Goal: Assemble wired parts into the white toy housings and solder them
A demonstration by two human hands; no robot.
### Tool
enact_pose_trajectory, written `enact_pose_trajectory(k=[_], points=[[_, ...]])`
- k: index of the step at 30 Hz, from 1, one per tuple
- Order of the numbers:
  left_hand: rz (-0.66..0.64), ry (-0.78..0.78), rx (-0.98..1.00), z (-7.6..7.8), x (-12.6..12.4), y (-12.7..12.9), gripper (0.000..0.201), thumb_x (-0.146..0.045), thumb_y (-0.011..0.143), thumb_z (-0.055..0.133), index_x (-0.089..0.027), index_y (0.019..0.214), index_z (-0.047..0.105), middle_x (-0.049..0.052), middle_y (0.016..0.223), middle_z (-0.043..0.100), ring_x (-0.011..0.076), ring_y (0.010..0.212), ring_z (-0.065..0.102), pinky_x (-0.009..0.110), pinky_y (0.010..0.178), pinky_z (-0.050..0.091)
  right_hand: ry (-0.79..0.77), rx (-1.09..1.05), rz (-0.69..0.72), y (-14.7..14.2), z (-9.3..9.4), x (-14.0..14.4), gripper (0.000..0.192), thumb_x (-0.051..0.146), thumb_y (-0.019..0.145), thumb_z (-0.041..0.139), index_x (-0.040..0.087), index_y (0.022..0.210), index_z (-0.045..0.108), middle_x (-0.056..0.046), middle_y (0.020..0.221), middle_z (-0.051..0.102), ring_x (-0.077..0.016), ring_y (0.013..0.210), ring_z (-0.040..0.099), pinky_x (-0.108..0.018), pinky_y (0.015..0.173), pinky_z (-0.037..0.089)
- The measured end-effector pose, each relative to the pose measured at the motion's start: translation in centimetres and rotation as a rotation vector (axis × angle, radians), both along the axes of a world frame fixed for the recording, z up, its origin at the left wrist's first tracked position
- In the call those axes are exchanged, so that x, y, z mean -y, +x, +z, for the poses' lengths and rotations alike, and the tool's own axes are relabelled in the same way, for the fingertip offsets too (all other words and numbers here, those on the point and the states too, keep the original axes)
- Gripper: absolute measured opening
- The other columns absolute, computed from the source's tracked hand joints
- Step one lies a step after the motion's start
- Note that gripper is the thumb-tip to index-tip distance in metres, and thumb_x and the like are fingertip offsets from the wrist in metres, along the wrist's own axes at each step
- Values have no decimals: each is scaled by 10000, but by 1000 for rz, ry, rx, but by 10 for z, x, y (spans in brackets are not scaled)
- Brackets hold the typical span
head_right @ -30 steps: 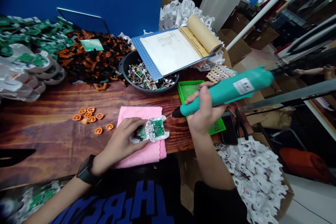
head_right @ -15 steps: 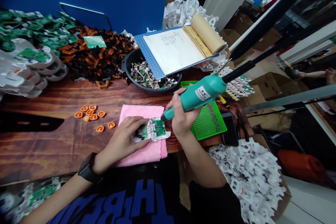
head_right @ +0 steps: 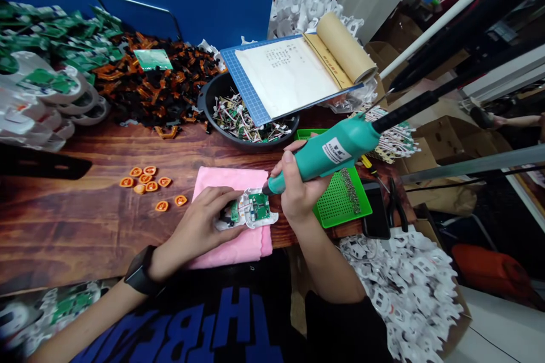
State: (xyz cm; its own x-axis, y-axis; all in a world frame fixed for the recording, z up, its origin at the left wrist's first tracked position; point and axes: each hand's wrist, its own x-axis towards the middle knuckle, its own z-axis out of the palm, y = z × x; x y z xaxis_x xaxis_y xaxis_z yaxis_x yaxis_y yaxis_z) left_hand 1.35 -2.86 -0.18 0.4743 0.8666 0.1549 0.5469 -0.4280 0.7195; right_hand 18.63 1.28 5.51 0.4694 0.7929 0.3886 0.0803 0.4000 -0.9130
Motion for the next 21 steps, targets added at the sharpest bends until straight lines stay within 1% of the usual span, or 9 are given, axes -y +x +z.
enact_pose_trajectory(k=[4, 11, 17, 19, 21], points=[[-5, 3, 1, -1, -1, 0, 521, -353, 762, 708, -180, 1229, 552, 97, 1136, 600, 256, 1031, 553, 400, 888, 468, 17, 7, -27, -2, -1, -2, 421, 319, 834, 603, 255, 1187, 381, 24, 884, 568, -56, 448, 492, -260, 457, 499], [-4, 29, -7, -2, 0, 1, 513, -347, 771, 702, -183, 1232, 547, 95, 1144, 596, 255, 1042, 550, 392, 901, 463, 63, 32, 64, -5, -7, 1, 302, 309, 823, 633, 236, 1063, 464, 42, 811, 565, -59, 453, 517, -237, 439, 497], [-11, 32, -4, -3, -1, 2, 523, -342, 764, 714, -174, 1232, 555, 91, 1141, 598, 246, 1030, 549, 384, 899, 463, 178, 66, 164, -7, -15, 3, 301, 227, 814, 643, 261, 1073, 494, 48, 831, 575, -56, 461, 539, -225, 454, 485], [-12, 31, -4, -3, -1, 2, 518, -341, 762, 715, -168, 1226, 562, 93, 1139, 598, 246, 1030, 548, 384, 900, 463, 181, 83, 182, -7, -13, 4, 275, 230, 810, 640, 261, 1045, 500, 49, 850, 576, -53, 459, 542, -228, 459, 488], [-10, 25, -5, -1, -1, 1, 513, -345, 766, 711, -164, 1224, 566, 97, 1135, 599, 248, 1029, 549, 387, 897, 465, 152, 58, 158, -4, -4, 3, 285, 244, 808, 629, 263, 1053, 485, 47, 876, 572, -53, 451, 535, -230, 440, 483]])
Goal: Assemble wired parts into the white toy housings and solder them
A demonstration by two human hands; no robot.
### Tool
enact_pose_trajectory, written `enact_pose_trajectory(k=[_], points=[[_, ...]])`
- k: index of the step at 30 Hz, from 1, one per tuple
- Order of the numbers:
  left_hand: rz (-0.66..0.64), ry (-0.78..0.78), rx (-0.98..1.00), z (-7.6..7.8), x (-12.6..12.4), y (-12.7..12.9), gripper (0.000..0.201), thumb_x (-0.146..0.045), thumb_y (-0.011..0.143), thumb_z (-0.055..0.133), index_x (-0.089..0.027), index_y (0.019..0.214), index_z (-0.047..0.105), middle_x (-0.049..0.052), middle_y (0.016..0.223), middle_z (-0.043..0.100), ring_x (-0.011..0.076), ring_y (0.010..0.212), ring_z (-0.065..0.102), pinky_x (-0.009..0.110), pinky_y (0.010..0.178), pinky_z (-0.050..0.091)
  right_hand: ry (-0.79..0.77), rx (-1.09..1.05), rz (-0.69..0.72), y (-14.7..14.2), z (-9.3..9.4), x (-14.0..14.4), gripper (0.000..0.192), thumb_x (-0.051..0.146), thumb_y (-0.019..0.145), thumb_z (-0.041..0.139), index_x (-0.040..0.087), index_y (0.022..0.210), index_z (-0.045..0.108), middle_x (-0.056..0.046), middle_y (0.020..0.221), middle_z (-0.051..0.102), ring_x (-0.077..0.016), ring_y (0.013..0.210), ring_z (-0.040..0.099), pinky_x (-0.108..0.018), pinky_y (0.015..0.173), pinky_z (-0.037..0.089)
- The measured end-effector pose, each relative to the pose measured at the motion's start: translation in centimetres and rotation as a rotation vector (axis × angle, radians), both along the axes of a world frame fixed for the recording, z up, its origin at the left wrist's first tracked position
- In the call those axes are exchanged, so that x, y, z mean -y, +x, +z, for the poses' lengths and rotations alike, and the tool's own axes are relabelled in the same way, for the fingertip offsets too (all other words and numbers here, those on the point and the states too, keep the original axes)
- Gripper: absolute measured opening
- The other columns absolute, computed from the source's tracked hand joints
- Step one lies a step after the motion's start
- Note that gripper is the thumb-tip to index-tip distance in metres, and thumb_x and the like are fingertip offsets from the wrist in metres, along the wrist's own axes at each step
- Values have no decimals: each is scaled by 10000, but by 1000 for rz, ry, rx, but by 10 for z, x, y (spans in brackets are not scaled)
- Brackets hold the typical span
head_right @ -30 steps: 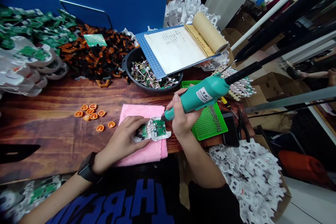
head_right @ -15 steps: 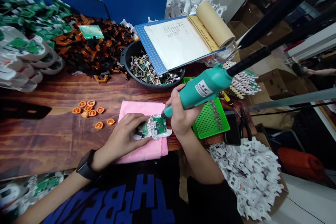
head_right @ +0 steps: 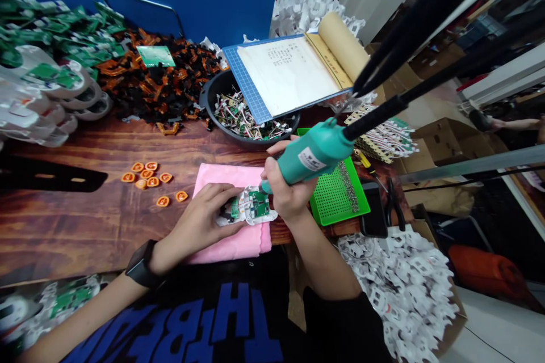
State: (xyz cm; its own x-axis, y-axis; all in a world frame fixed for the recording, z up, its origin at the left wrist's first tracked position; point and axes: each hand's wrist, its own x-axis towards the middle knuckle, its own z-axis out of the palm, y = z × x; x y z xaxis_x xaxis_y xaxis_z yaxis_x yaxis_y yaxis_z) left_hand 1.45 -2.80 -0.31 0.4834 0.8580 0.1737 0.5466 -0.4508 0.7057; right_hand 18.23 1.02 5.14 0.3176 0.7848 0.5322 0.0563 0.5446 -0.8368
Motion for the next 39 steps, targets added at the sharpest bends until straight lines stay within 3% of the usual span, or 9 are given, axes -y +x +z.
enact_pose_trajectory(k=[2, 6, 8, 11, 15, 25, 33, 39], points=[[1, -4, 0, 1, 0, -1, 503, -349, 772, 703, -163, 1219, 569, 97, 1127, 601, 248, 1027, 551, 389, 894, 468, -1, -89, -97, 12, 15, -5, 295, 267, 826, 593, 276, 1089, 459, 46, 878, 553, -51, 433, 505, -224, 390, 451], [3, 25, -1, 0, -1, -2, 494, -362, 780, 690, -166, 1217, 569, 99, 1129, 598, 255, 1045, 551, 389, 903, 468, 144, -157, -490, 67, 36, -27, 175, 359, 886, 486, 279, 1036, 445, 34, 835, 526, -56, 417, 469, -211, 335, 386], [6, 46, -6, -2, -2, -3, 492, -376, 791, 677, -170, 1223, 563, 100, 1131, 598, 257, 1047, 553, 388, 900, 470, 172, -126, -660, 102, 33, -40, 168, 351, 858, 524, 257, 937, 410, 29, 814, 540, -71, 432, 494, -221, 357, 415], [8, 60, -16, -6, -3, -3, 478, -392, 805, 655, -188, 1226, 559, 91, 1122, 602, 253, 1025, 563, 382, 882, 477, 113, -87, -754, 145, 17, -53, 331, 358, 812, 585, 255, 1037, 365, 34, 793, 563, -85, 426, 495, -229, 360, 421], [10, 74, -22, -9, -3, -3, 471, -415, 814, 641, -207, 1228, 553, 83, 1113, 609, 252, 1013, 569, 378, 867, 482, 123, -43, -811, 165, -3, -62, 432, 450, 800, 591, 263, 1088, 331, 23, 824, 569, -100, 453, 516, -261, 383, 457], [21, 85, -23, -8, -5, -1, 460, -398, 803, 647, -198, 1209, 563, 90, 1112, 616, 258, 1018, 569, 389, 872, 483, 40, 34, -843, 168, -19, -72, 480, 543, 813, 527, 250, 1124, 309, 23, 821, 576, -118, 433, 521, -308, 395, 481], [30, 63, -12, -7, -4, -3, 464, -401, 789, 655, -217, 1207, 573, 85, 1110, 626, 265, 1018, 579, 394, 868, 490, 58, -25, -832, 164, -14, -69, 382, 472, 812, 558, 258, 1045, 345, 35, 815, 584, -98, 430, 517, -279, 403, 486], [26, 67, -19, -7, -4, -3, 464, -390, 795, 655, -209, 1213, 568, 87, 1110, 620, 262, 1020, 574, 390, 872, 486, 15, -5, -819, 164, -14, -69, 402, 468, 819, 551, 246, 1091, 355, 39, 805, 579, -96, 437, 514, -275, 419, 493]])
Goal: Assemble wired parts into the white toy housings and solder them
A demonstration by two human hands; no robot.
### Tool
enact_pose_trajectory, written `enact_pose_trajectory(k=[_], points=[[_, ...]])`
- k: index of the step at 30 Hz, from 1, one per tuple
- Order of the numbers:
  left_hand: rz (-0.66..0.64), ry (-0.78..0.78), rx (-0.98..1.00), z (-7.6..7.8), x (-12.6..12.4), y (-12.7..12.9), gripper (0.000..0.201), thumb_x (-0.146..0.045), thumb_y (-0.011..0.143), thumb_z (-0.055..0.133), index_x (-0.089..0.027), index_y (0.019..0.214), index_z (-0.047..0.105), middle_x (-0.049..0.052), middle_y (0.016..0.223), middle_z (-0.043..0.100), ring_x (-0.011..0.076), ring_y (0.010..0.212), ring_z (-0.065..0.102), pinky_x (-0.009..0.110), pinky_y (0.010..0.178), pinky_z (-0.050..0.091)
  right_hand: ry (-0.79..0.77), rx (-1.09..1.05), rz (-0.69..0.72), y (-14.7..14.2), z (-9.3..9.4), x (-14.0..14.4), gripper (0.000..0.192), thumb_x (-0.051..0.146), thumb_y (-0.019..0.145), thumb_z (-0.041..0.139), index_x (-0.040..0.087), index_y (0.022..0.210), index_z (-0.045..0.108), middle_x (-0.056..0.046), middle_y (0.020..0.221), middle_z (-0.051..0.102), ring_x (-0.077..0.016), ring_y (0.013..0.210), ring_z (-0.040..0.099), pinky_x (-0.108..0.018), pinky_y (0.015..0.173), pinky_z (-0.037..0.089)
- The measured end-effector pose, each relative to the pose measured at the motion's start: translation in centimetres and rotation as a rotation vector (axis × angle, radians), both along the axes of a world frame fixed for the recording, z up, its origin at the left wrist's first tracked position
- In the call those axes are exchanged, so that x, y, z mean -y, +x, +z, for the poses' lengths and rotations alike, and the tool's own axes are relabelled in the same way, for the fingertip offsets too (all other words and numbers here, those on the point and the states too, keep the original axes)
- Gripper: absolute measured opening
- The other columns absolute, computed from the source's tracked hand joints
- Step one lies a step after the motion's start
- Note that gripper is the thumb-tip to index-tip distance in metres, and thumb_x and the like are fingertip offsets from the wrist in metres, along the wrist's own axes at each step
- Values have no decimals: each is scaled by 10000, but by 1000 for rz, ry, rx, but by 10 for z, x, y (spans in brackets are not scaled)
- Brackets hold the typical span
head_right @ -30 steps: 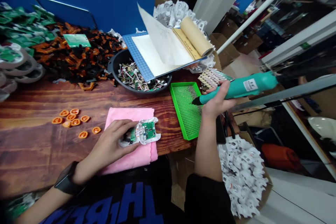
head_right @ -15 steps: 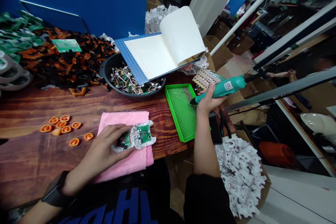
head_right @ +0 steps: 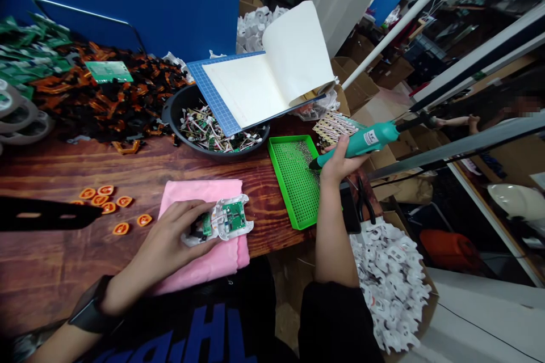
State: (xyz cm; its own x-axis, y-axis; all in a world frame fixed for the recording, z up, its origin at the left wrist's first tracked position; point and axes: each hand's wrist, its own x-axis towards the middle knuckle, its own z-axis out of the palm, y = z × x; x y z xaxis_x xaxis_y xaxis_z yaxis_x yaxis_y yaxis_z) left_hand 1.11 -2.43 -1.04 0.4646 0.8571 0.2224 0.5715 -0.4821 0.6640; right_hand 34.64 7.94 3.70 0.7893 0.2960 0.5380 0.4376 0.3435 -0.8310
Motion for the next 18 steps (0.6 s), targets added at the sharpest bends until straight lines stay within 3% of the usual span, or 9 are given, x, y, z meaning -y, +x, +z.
enact_pose_trajectory(k=[6, 10, 13, 16, 18], points=[[-6, -10, -1, 2, 0, 1, 475, -407, 802, 649, -200, 1220, 564, 89, 1111, 618, 259, 1016, 575, 383, 863, 489, 16, 23, -126, -5, 0, -2, 552, 470, 819, 563, 245, 1250, 301, -13, 935, 580, -104, 487, 534, -303, 466, 523], [-10, -12, -1, 3, 0, 1, 480, -422, 803, 646, -200, 1221, 565, 93, 1121, 619, 264, 1020, 576, 393, 867, 490, -31, 13, -49, -4, 2, -3, 610, 471, 818, 568, 217, 1282, 264, -21, 905, 591, -130, 522, 566, -340, 524, 563], [-5, -19, 2, 3, 0, 1, 475, -429, 804, 643, -206, 1217, 569, 94, 1128, 617, 267, 1027, 574, 401, 875, 487, -46, 11, -110, -7, 3, -3, 618, 465, 824, 569, 197, 1293, 268, -80, 997, 596, -191, 759, 661, -381, 645, 604], [-5, -28, 4, 2, 0, 1, 472, -432, 806, 639, -213, 1219, 570, 92, 1127, 615, 266, 1029, 573, 402, 880, 485, 0, 56, -267, -12, 4, 0, 618, 473, 818, 593, 160, 1276, 320, -170, 1187, 534, -240, 1104, 604, -388, 829, 596], [-3, -26, 4, 2, 0, 1, 475, -428, 809, 638, -215, 1227, 567, 93, 1137, 612, 266, 1040, 569, 406, 893, 482, -11, 66, -253, -13, 4, 2, 614, 492, 835, 564, 163, 1289, 312, -170, 1200, 529, -235, 1059, 626, -389, 814, 602]])
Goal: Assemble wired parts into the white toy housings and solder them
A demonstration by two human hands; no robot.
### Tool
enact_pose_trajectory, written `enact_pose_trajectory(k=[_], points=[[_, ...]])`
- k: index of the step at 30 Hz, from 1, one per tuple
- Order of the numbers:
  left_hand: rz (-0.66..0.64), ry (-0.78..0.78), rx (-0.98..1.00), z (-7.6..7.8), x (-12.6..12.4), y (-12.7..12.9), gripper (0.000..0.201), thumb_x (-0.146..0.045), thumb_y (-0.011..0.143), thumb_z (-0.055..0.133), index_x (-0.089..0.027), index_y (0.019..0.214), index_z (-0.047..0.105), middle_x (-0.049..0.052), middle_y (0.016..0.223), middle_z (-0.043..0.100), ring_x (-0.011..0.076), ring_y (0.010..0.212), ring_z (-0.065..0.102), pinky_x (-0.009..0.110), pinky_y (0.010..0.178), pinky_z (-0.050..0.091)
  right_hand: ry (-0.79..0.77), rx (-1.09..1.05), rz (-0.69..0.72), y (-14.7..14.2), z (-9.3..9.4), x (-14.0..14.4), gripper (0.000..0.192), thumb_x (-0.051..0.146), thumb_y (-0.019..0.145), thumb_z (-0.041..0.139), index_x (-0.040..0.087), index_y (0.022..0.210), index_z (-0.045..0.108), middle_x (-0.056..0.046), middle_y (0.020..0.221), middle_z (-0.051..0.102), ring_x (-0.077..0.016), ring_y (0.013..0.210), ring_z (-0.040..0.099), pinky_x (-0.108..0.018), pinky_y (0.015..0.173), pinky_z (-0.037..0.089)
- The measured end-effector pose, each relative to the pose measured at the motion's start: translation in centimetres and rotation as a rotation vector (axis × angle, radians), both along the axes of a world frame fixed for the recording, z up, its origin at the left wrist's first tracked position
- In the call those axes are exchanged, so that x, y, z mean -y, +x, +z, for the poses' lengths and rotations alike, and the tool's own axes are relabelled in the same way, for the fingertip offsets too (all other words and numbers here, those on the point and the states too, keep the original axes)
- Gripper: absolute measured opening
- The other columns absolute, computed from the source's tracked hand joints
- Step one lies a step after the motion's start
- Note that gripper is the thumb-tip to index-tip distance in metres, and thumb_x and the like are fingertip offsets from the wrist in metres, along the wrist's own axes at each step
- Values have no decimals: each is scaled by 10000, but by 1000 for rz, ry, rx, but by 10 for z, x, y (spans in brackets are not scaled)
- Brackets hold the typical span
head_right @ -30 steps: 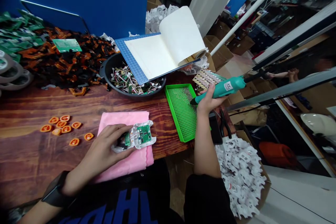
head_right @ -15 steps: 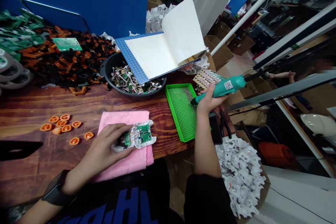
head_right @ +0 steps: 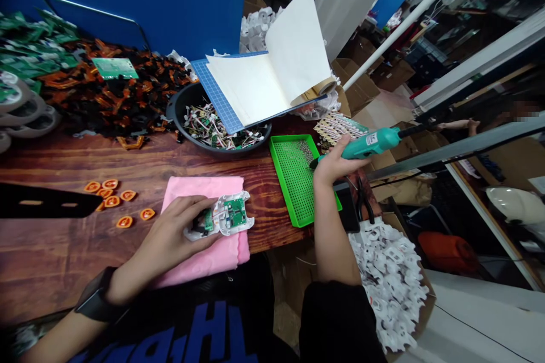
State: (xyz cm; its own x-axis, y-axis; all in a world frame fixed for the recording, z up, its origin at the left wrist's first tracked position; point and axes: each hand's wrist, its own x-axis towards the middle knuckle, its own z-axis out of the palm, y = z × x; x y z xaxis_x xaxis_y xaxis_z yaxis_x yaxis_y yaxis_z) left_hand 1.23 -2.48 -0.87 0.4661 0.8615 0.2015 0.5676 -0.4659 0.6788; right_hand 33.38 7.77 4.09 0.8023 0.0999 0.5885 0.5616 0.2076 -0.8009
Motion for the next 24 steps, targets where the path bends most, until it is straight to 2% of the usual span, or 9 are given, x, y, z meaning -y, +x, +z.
enact_pose_trajectory(k=[2, 4, 6, 9, 11, 14, 17, 20, 24], points=[[8, 2, 1, 0, 0, 0, 483, -427, 807, 638, -220, 1236, 565, 93, 1150, 611, 270, 1054, 566, 412, 904, 479, -43, -16, 96, 2, -1, 1, 631, 514, 850, 529, 186, 1321, 267, -139, 1146, 560, -206, 855, 673, -389, 708, 617], [11, 1, 3, 0, 0, 0, 489, -433, 803, 639, -221, 1238, 568, 93, 1153, 613, 275, 1056, 569, 415, 903, 481, -62, -24, 145, 3, -2, 1, 665, 529, 847, 524, 184, 1339, 240, -127, 1107, 578, -197, 760, 675, -398, 673, 617], [6, 0, 2, 0, 0, 0, 495, -442, 799, 642, -214, 1232, 572, 96, 1146, 614, 277, 1050, 573, 414, 896, 485, -36, -12, 58, 3, -3, 1, 682, 525, 828, 557, 149, 1323, 277, -160, 1149, 563, -227, 904, 673, -420, 802, 603], [-1, 2, -1, 1, 0, 0, 490, -437, 804, 640, -204, 1229, 571, 99, 1147, 609, 275, 1059, 567, 411, 903, 481, -8, 32, -126, -1, -3, 1, 675, 514, 783, 626, 128, 1266, 355, -208, 1312, 467, -249, 1230, 528, -435, 1065, 455], [2, 2, -3, 1, 0, 0, 485, -430, 807, 639, -202, 1230, 569, 99, 1149, 607, 274, 1062, 566, 410, 909, 477, -11, 15, -99, -2, -4, 1, 641, 522, 756, 650, 150, 1215, 401, -183, 1329, 470, -239, 1256, 504, -442, 1095, 419], [12, -6, -2, 2, 0, 0, 491, -434, 801, 645, -207, 1230, 570, 96, 1147, 610, 273, 1052, 571, 408, 903, 481, -46, -117, 121, 0, -6, 1, 485, 539, 745, 641, 181, 1037, 496, -94, 1058, 612, -211, 920, 654, -442, 873, 567], [11, -9, 7, 2, 0, 0, 498, -445, 795, 643, -211, 1230, 573, 96, 1143, 615, 276, 1049, 572, 409, 895, 487, -90, -196, 319, 3, -8, 1, 374, 516, 742, 637, 190, 890, 529, 20, 699, 554, -137, 536, 554, -348, 553, 566], [5, -8, 8, 2, 0, 0, 485, -433, 793, 643, -214, 1221, 579, 93, 1137, 619, 275, 1048, 570, 411, 896, 486, -57, -192, 400, 4, -8, 1, 326, 450, 728, 657, 188, 870, 525, 60, 627, 479, -95, 456, 463, -265, 429, 469], [-4, -9, 6, 2, 0, 0, 491, -430, 787, 652, -209, 1219, 574, 95, 1133, 615, 274, 1045, 566, 411, 894, 484, -8, -213, 418, 5, -6, 2, 312, 408, 713, 662, 190, 877, 511, 72, 619, 463, -76, 442, 433, -226, 394, 401]])
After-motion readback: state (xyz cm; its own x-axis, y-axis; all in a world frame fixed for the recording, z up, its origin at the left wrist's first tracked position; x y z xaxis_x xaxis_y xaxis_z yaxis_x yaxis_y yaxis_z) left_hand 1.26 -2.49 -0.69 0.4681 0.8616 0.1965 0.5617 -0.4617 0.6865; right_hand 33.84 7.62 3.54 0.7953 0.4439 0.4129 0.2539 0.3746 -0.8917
